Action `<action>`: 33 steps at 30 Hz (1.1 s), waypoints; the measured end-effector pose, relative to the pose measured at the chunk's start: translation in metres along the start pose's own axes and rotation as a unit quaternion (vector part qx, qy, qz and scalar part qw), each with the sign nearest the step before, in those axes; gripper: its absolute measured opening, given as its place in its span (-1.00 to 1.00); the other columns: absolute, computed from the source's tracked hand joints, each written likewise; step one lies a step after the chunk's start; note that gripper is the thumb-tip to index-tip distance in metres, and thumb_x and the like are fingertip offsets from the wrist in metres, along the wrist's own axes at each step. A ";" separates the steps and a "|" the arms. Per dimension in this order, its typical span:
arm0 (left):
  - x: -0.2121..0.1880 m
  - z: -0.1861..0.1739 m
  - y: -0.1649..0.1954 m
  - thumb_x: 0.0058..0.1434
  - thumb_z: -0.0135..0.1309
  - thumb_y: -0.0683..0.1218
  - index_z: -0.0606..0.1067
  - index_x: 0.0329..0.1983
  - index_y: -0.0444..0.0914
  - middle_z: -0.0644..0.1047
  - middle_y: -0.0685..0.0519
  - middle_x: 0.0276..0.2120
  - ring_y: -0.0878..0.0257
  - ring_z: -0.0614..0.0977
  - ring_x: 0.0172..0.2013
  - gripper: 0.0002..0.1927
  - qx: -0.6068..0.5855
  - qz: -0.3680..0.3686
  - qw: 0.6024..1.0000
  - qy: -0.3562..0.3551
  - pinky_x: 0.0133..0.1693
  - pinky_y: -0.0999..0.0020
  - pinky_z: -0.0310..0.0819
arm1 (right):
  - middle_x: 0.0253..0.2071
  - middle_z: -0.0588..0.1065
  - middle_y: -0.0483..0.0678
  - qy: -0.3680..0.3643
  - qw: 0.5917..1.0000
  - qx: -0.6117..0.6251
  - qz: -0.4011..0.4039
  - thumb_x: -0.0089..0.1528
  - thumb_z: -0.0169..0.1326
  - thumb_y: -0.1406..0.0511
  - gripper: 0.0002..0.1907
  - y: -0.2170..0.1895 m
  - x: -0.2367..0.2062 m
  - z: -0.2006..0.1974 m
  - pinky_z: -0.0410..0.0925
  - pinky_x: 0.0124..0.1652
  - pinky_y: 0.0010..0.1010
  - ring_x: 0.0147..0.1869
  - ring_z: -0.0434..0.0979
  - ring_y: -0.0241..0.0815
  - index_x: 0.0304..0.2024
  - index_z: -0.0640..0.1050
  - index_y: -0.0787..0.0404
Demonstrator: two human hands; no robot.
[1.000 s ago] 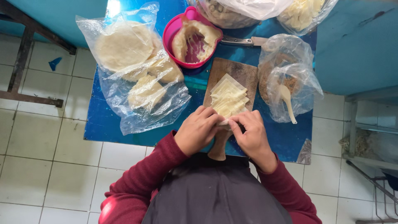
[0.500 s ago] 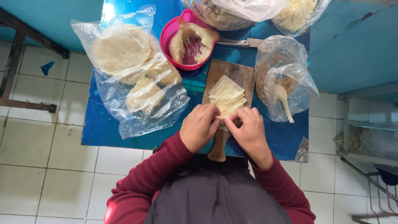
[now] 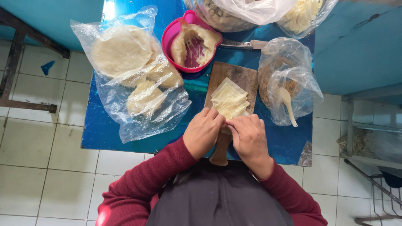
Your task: The person folds dumplings at a table. They take a square wrapper, spoon filling from a plastic bag onto it with a spoon, then fold and pinch the wrapper closed by hand on a small wooden board, setting finished dumplings aside and repeating with new wrappers.
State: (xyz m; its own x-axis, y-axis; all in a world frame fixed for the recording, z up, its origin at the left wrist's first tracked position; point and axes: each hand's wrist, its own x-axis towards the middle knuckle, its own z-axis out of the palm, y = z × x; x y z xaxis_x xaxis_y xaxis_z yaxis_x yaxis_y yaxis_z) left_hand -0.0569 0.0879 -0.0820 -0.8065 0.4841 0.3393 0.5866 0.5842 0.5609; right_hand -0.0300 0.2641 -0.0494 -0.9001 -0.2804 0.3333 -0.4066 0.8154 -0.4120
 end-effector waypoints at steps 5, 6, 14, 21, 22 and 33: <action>0.004 -0.005 -0.006 0.07 0.11 -0.23 0.48 -0.30 -0.23 0.49 -0.02 -0.34 0.00 0.52 -0.20 -0.87 -0.035 -0.023 0.999 -0.021 -0.12 0.16 0.41 | -0.29 0.57 -0.14 -0.036 0.996 0.062 0.052 0.18 0.21 0.34 -0.93 0.015 0.008 0.004 0.27 -0.12 -0.25 -0.15 0.42 -0.04 -0.27 0.64 0.10; 0.007 -0.007 -0.009 0.10 0.12 -0.22 0.48 -0.30 -0.23 0.50 -0.01 -0.34 0.00 0.52 -0.20 -0.89 -0.061 -0.040 0.997 -0.020 -0.13 0.15 0.41 | -0.32 0.57 -0.14 -0.054 0.993 0.087 0.066 0.17 0.22 0.33 -0.94 0.021 0.012 0.003 0.29 -0.12 -0.26 -0.15 0.42 -0.05 -0.29 0.64 0.11; 0.010 -0.014 -0.013 0.04 0.10 -0.28 0.48 -0.34 -0.22 0.50 -0.01 -0.33 -0.01 0.51 -0.18 -0.86 -0.074 -0.005 0.997 -0.019 -0.11 0.17 0.41 | -0.24 0.56 -0.12 -0.016 0.999 0.045 0.018 0.18 0.17 0.40 -0.87 0.007 0.009 0.006 0.26 -0.08 -0.22 -0.08 0.43 -0.01 -0.22 0.61 0.13; 0.007 -0.019 -0.011 0.06 0.07 -0.26 0.44 -0.30 -0.24 0.48 -0.02 -0.31 0.00 0.50 -0.20 -0.85 -0.043 0.019 0.999 -0.015 -0.12 0.18 0.40 | -0.22 0.56 -0.15 0.004 1.000 0.014 0.007 0.18 0.17 0.39 -0.84 -0.008 0.009 0.000 0.23 -0.09 -0.23 -0.10 0.43 -0.05 -0.18 0.62 0.12; 0.008 -0.020 -0.011 0.07 0.05 -0.27 0.43 -0.30 -0.23 0.48 -0.01 -0.32 0.01 0.50 -0.20 -0.86 -0.038 0.018 0.999 -0.015 -0.11 0.19 0.41 | -0.22 0.56 -0.15 0.008 1.000 0.008 0.006 0.19 0.17 0.39 -0.85 -0.008 0.010 0.000 0.23 -0.09 -0.23 -0.10 0.43 -0.05 -0.18 0.62 0.12; 0.008 -0.021 -0.010 0.04 0.06 -0.20 0.42 -0.25 -0.22 0.46 -0.03 -0.29 0.02 0.50 -0.17 -0.81 0.046 0.036 0.998 0.035 -0.12 0.19 0.41 | -0.23 0.56 -0.11 0.019 0.997 0.068 0.036 0.19 0.19 0.43 -0.87 -0.001 0.019 0.004 0.29 -0.08 -0.26 -0.11 0.42 -0.02 -0.22 0.63 0.16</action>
State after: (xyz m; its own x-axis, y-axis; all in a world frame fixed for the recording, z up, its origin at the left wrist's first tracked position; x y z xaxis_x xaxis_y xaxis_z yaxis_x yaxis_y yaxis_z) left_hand -0.0702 0.0721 -0.0688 -0.7630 0.4821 0.4305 0.6452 0.6080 0.4627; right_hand -0.0469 0.2557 -0.0458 -0.9223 -0.2016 0.3298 -0.3606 0.7559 -0.5464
